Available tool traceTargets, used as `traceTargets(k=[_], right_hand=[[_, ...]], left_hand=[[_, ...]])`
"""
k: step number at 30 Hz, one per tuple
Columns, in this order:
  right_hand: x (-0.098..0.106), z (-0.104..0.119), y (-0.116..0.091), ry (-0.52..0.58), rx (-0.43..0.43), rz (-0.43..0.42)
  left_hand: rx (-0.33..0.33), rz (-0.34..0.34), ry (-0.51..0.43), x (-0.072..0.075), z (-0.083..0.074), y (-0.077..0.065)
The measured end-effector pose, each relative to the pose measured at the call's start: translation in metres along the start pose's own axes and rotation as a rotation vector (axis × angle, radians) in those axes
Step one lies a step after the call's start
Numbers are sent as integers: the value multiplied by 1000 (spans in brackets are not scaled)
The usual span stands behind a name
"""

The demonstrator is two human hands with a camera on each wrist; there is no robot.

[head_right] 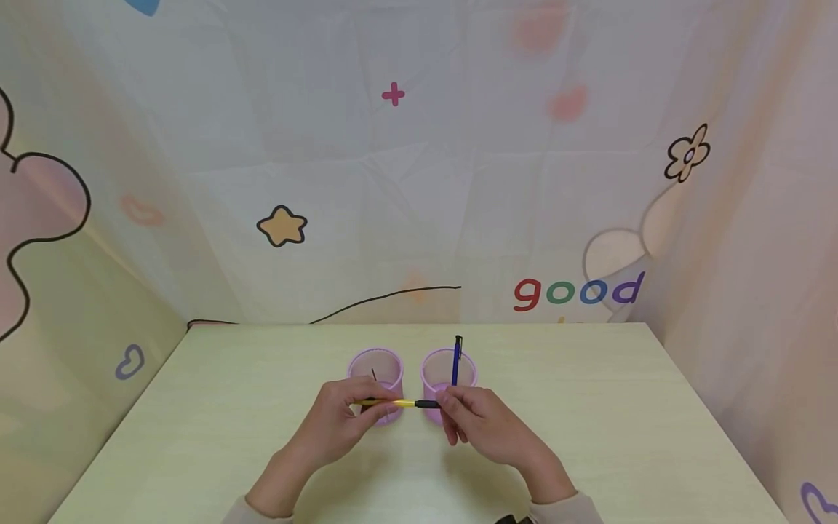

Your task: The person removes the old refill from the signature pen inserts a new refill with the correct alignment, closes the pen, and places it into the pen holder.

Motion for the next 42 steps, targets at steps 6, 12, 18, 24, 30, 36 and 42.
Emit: traceTargets(k=[6,12,18,24,30,36,42], right_hand=[[0,-1,0,4,-2,3],[0,1,0,-22,8,-5],[0,3,0,-19,28,-8],[1,4,-1,-12,49,-4],[1,7,0,1,90,1],[1,6,0,9,86,4],[1,5,0,13,67,4]], left_hand=[[-3,2,0,0,-1,0],[-7,3,7,1,-1,0],[4,7,15,1,-1,0],[5,6,13,0,1,0],[10,5,11,1,3,0],[20,12,3,2,3,1],[19,14,-3,3,2,0]])
Point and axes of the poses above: each hand's wrist, its own y-axis towards the middle knuckle, its own x-axis out of the back of the hand, z = x × y, the point moved 8 cm from there along y, towards the middle knuckle, and after that the axes turned 13 degrees about x, right-handed, at the moved point
